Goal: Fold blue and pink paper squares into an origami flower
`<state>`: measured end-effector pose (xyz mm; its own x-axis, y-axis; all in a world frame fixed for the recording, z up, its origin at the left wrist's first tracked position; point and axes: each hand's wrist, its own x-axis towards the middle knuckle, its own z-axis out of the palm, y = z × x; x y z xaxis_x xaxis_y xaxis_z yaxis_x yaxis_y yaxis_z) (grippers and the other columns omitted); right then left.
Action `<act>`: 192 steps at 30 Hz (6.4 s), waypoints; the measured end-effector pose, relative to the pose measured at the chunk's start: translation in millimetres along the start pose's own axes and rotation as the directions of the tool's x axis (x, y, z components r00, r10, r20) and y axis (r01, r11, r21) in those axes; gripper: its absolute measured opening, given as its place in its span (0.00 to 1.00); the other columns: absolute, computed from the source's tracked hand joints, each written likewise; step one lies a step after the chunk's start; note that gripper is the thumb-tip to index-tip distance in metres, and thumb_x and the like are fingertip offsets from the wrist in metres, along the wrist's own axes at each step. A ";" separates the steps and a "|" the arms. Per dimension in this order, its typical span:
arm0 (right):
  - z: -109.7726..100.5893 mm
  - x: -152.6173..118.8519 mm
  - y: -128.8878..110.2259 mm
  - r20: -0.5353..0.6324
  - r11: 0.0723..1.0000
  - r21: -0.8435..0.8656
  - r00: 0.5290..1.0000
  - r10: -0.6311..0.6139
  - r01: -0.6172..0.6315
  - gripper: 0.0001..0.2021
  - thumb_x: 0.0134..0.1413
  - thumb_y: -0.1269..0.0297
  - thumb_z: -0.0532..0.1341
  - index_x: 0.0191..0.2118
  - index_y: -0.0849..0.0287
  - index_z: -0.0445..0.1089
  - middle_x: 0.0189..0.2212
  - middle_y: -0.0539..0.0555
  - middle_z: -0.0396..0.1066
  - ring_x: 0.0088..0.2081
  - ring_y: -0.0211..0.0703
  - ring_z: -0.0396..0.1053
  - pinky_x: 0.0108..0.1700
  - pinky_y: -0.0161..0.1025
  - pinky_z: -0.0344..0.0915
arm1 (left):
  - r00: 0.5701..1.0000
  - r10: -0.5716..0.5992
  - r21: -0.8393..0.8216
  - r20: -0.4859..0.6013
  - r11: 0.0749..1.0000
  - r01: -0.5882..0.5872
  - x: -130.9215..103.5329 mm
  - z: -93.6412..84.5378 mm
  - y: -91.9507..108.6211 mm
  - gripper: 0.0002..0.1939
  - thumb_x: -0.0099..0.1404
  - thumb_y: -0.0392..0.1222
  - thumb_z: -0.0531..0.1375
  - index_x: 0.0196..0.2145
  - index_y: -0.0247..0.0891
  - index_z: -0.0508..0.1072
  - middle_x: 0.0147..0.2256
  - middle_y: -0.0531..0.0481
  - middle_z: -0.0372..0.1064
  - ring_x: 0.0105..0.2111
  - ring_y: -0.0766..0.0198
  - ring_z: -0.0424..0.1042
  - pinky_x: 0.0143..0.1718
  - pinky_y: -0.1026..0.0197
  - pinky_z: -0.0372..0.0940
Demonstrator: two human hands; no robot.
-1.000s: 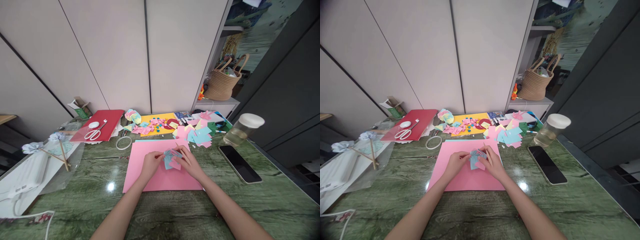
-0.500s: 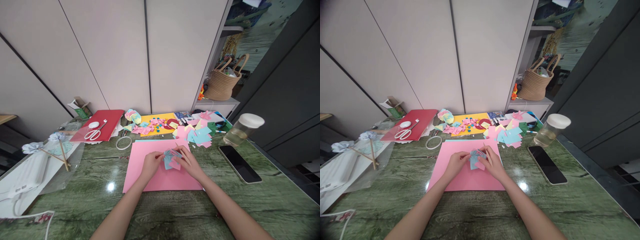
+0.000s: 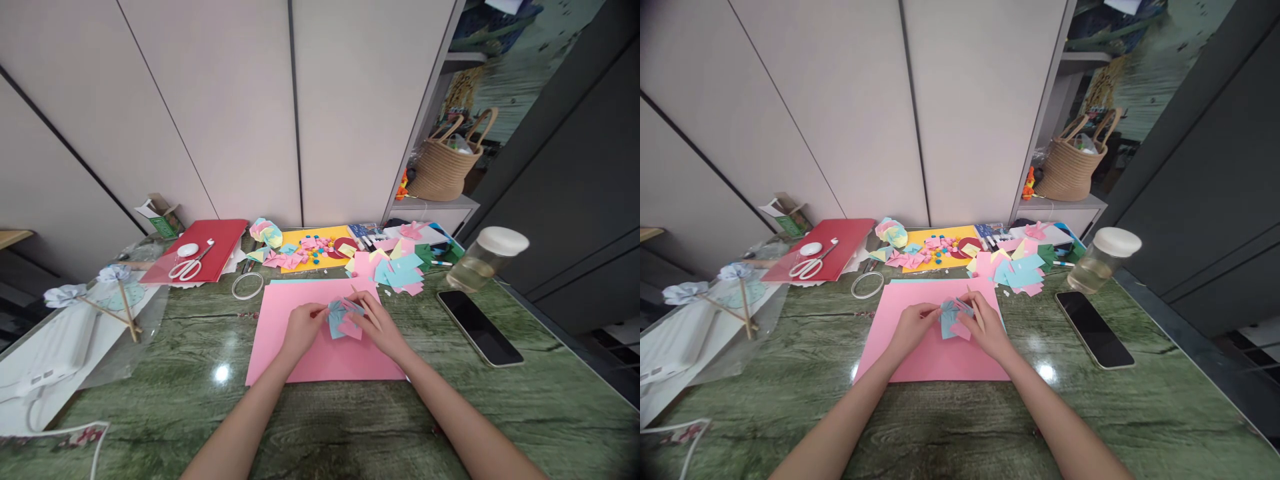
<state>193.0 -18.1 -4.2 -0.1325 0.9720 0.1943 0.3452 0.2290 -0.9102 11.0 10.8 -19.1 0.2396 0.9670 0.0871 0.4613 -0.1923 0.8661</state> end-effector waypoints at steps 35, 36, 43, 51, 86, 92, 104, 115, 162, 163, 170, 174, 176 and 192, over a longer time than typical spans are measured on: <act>-7.4 5.0 -3.9 -0.130 0.901 0.425 0.979 0.159 -0.090 0.09 0.50 0.62 0.54 0.27 0.56 0.70 0.21 0.48 0.59 0.26 0.38 0.56 0.31 0.36 0.53 | 0.994 -0.081 -0.473 -0.069 0.880 0.039 -4.1 4.8 15.7 0.11 0.49 0.36 0.61 0.28 0.38 0.61 0.29 0.51 0.71 0.25 0.64 0.72 0.24 0.65 0.63; -7.7 5.7 -3.1 -0.113 0.868 0.486 0.977 0.178 -0.102 0.07 0.48 0.64 0.55 0.27 0.56 0.70 0.21 0.48 0.59 0.25 0.37 0.55 0.30 0.36 0.53 | 0.995 -0.078 -0.465 -0.056 0.884 0.043 -5.2 5.0 17.1 0.11 0.49 0.36 0.61 0.29 0.39 0.61 0.30 0.51 0.71 0.24 0.65 0.72 0.23 0.66 0.62; -3.5 7.3 0.9 -0.050 0.754 0.637 0.969 0.244 -0.157 0.02 0.41 0.68 0.55 0.24 0.56 0.64 0.17 0.45 0.56 0.21 0.35 0.54 0.27 0.35 0.51 | 0.991 -0.084 -0.406 -0.105 0.913 0.035 -8.0 6.5 21.3 0.09 0.49 0.38 0.61 0.29 0.38 0.64 0.37 0.50 0.71 0.24 0.67 0.71 0.21 0.68 0.60; -1.5 6.5 0.9 0.050 0.661 0.710 0.954 0.296 -0.243 0.01 0.40 0.68 0.54 0.24 0.56 0.62 0.14 0.45 0.56 0.20 0.36 0.55 0.28 0.36 0.53 | 0.990 -0.067 -0.350 -0.121 0.936 0.021 -7.5 8.0 18.4 0.08 0.49 0.42 0.61 0.29 0.37 0.69 0.29 0.49 0.72 0.24 0.66 0.69 0.20 0.67 0.59; 3.4 6.0 6.3 -0.024 0.726 0.662 0.963 0.267 -0.185 0.06 0.41 0.64 0.63 0.28 0.57 0.67 0.25 0.48 0.61 0.29 0.35 0.60 0.32 0.34 0.57 | 0.975 0.063 -0.187 -0.215 0.977 -0.104 -7.8 0.9 19.4 0.07 0.50 0.44 0.61 0.25 0.38 0.73 0.28 0.51 0.72 0.30 0.63 0.69 0.35 0.61 0.63; 4.0 6.2 8.2 -0.046 0.764 0.623 0.967 0.249 -0.167 0.08 0.42 0.61 0.62 0.25 0.58 0.64 0.23 0.47 0.58 0.27 0.36 0.58 0.30 0.35 0.56 | 0.976 0.088 -0.172 -0.200 0.977 -0.124 -8.6 2.5 19.0 0.08 0.52 0.45 0.60 0.25 0.38 0.73 0.27 0.51 0.71 0.30 0.63 0.69 0.34 0.61 0.63; 3.4 7.2 12.6 -0.110 0.842 0.521 0.967 0.229 -0.140 0.11 0.44 0.59 0.62 0.21 0.58 0.61 0.18 0.46 0.56 0.23 0.35 0.54 0.28 0.35 0.52 | 0.975 0.170 0.001 -0.142 0.985 -0.171 -8.7 1.6 16.1 0.08 0.57 0.45 0.57 0.27 0.39 0.72 0.28 0.51 0.71 0.31 0.64 0.68 0.34 0.62 0.60; 1.5 6.5 11.5 -0.103 0.855 0.496 0.967 0.233 -0.153 0.13 0.45 0.59 0.61 0.20 0.58 0.60 0.18 0.45 0.55 0.23 0.34 0.53 0.27 0.34 0.51 | 0.989 0.121 -0.036 -0.084 0.992 -0.125 -6.6 2.8 15.8 0.09 0.57 0.44 0.55 0.26 0.39 0.72 0.28 0.51 0.71 0.30 0.64 0.68 0.32 0.63 0.60; 1.3 8.4 14.9 -0.152 0.767 0.628 0.947 0.284 -0.129 0.10 0.35 0.62 0.67 0.27 0.57 0.70 0.25 0.49 0.66 0.30 0.38 0.62 0.36 0.38 0.58 | 0.967 -0.023 -0.268 -0.254 0.962 -0.048 -4.6 4.4 16.9 0.06 0.48 0.37 0.61 0.27 0.37 0.70 0.24 0.54 0.69 0.26 0.67 0.69 0.30 0.65 0.64; 1.5 8.5 14.7 -0.151 0.766 0.629 0.946 0.287 -0.132 0.10 0.34 0.62 0.67 0.27 0.57 0.70 0.24 0.49 0.66 0.29 0.38 0.62 0.36 0.38 0.58 | 0.968 -0.021 -0.272 -0.250 0.961 -0.050 -4.9 4.5 17.3 0.05 0.48 0.37 0.61 0.26 0.37 0.70 0.24 0.54 0.69 0.26 0.67 0.69 0.29 0.65 0.64; 2.8 7.0 9.2 -0.104 0.740 0.651 0.947 0.304 -0.166 0.08 0.36 0.63 0.67 0.26 0.57 0.70 0.24 0.48 0.65 0.29 0.37 0.62 0.34 0.37 0.57 | 0.975 0.001 -0.250 -0.222 0.967 -0.058 -6.9 3.9 19.8 0.03 0.49 0.39 0.60 0.24 0.37 0.71 0.24 0.53 0.70 0.25 0.66 0.69 0.28 0.65 0.64; 4.4 6.6 10.0 -0.084 0.715 0.676 0.946 0.313 -0.176 0.08 0.36 0.64 0.67 0.27 0.57 0.69 0.26 0.49 0.65 0.30 0.37 0.61 0.34 0.36 0.57 | 0.973 0.003 -0.229 -0.232 0.972 -0.058 -6.7 4.1 19.9 0.03 0.49 0.38 0.61 0.24 0.37 0.72 0.24 0.53 0.71 0.25 0.66 0.69 0.29 0.65 0.64; 5.4 6.7 11.2 -0.070 0.700 0.690 0.946 0.317 -0.184 0.07 0.37 0.65 0.66 0.27 0.57 0.69 0.25 0.48 0.64 0.29 0.36 0.61 0.34 0.36 0.57 | 0.974 -0.008 -0.227 -0.225 0.973 -0.045 -6.6 4.4 20.5 0.03 0.49 0.38 0.61 0.24 0.37 0.72 0.24 0.53 0.71 0.25 0.67 0.69 0.28 0.65 0.64; 5.2 7.8 8.3 -0.001 0.645 0.723 0.934 0.358 -0.247 0.06 0.37 0.64 0.66 0.24 0.58 0.69 0.23 0.49 0.65 0.28 0.36 0.62 0.31 0.34 0.57 | 0.963 0.166 -0.135 -0.211 0.971 -0.197 -11.5 4.9 20.5 0.02 0.52 0.37 0.59 0.25 0.38 0.71 0.25 0.53 0.69 0.26 0.67 0.67 0.31 0.64 0.63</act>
<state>190.0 -8.9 -12.2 0.0006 0.9896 -0.1441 -0.4166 -0.1307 -0.8996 21.9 -5.1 -4.7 0.1276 0.9349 0.3312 0.2859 -0.3544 0.8903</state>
